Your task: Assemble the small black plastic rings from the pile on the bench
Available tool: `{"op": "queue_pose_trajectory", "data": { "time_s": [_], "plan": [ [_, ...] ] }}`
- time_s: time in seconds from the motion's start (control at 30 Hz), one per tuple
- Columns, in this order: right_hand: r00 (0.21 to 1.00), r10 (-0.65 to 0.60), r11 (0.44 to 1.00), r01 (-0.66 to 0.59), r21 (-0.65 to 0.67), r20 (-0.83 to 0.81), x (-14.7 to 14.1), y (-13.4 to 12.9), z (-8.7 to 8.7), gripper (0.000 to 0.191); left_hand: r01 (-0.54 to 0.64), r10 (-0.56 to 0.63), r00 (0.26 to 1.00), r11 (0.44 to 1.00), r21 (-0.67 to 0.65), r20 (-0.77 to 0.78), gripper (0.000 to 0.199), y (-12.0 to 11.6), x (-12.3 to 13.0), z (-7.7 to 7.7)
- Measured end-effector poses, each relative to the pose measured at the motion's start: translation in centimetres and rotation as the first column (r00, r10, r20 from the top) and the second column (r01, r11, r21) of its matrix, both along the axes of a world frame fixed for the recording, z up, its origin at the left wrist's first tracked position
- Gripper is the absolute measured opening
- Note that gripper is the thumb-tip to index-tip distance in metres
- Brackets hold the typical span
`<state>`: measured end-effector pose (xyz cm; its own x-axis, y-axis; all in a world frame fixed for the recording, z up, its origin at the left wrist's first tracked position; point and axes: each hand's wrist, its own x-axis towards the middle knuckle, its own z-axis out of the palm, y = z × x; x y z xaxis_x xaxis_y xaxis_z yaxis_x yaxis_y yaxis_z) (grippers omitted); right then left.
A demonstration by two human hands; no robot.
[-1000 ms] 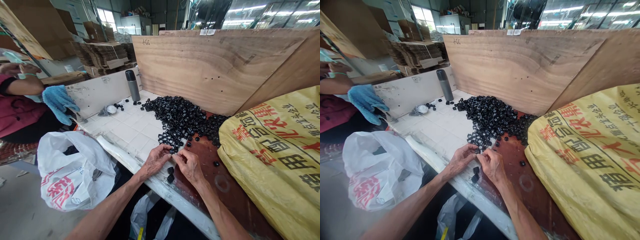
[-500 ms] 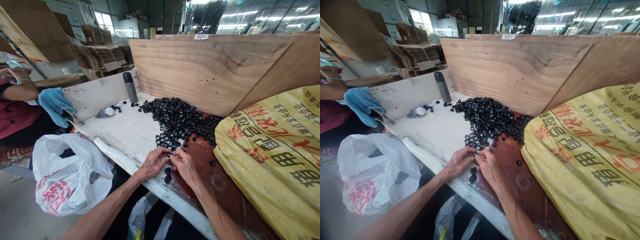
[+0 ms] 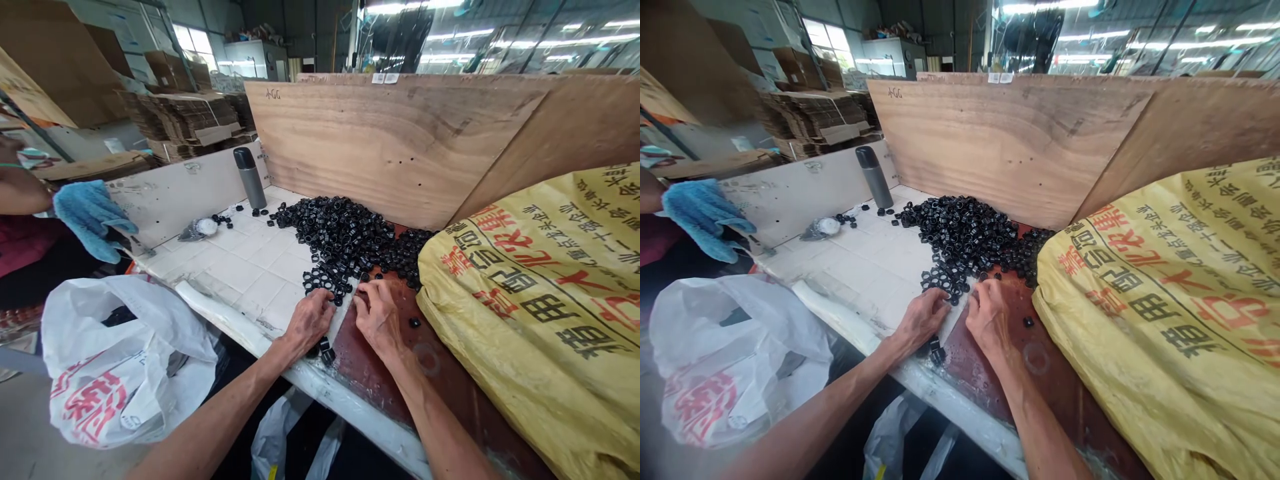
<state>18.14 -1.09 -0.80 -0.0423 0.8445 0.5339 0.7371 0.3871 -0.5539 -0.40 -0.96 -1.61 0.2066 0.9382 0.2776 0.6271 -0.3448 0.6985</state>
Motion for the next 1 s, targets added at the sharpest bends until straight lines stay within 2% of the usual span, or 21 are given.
{"op": "queue_pose_trajectory", "data": {
  "time_s": [0.07, 0.17, 0.27, 0.4, 0.53, 0.6, 0.67, 0.73, 0.8, 0.9, 1.0],
  "plan": [
    [0.997, 0.077, 0.997, -0.077, -0.005, 0.013, -0.8, -0.3, -0.1, 0.017, -0.052, 0.052, 0.999, 0.998, 0.016, 0.015, 0.022, 0.4, 0.0, -0.7],
    [0.973, 0.192, 0.980, -0.183, -0.081, 0.126, -1.8, -0.6, -0.8, 0.029, -0.050, 0.052, 0.998, 0.997, 0.061, -0.034, 0.024, 0.6, -0.2, -1.2],
    [0.958, 0.169, 0.979, -0.137, -0.148, 0.233, -2.2, -0.5, -1.6, 0.022, -0.040, 0.048, 0.993, 0.997, 0.071, -0.108, 0.018, 0.6, -0.2, -1.1],
    [0.963, 0.137, 0.985, -0.107, -0.139, 0.230, -2.0, -0.5, -2.0, 0.012, -0.032, 0.039, 0.995, 0.997, 0.073, -0.090, 0.009, 0.2, -0.2, -0.9],
    [0.982, 0.171, 0.981, -0.161, -0.107, 0.086, -1.8, -0.6, -1.8, 0.013, 0.014, -0.011, 0.999, 0.997, 0.079, -0.048, 0.008, -0.3, -0.5, -1.0],
    [0.984, 0.166, 0.978, -0.173, -0.114, -0.069, -1.8, -0.6, -1.4, 0.010, -0.020, 0.022, 0.999, 0.998, 0.060, -0.032, 0.006, -0.5, -0.5, -1.0],
    [0.961, 0.138, 0.969, -0.182, -0.167, -0.241, -1.9, -0.7, -0.9, 0.004, -0.075, 0.075, 0.997, 0.997, 0.017, -0.003, 0.014, -0.7, -0.4, -0.8],
    [0.929, 0.111, 0.954, -0.199, -0.226, -0.352, -2.0, -0.8, -0.4, 0.008, -0.093, 0.094, 0.995, 0.995, -0.019, 0.040, 0.021, -0.8, -0.3, -0.6],
    [0.920, 0.133, 0.950, -0.225, -0.218, -0.369, -2.2, -0.9, 0.0, 0.010, -0.080, 0.082, 0.994, 0.996, -0.030, 0.073, 0.024, -0.8, -0.3, -0.4],
    [0.920, 0.214, 0.954, -0.269, -0.132, -0.328, -2.4, -1.0, 0.3, 0.017, -0.048, 0.051, 0.990, 0.999, -0.023, 0.132, 0.029, -0.6, -0.3, -0.3],
    [0.910, 0.206, 0.949, -0.275, -0.152, -0.360, -2.4, -1.0, 0.2, 0.020, 0.009, 0.010, 0.945, 0.998, -0.055, 0.328, 0.034, -0.4, -0.5, -0.5]
  ]
}}
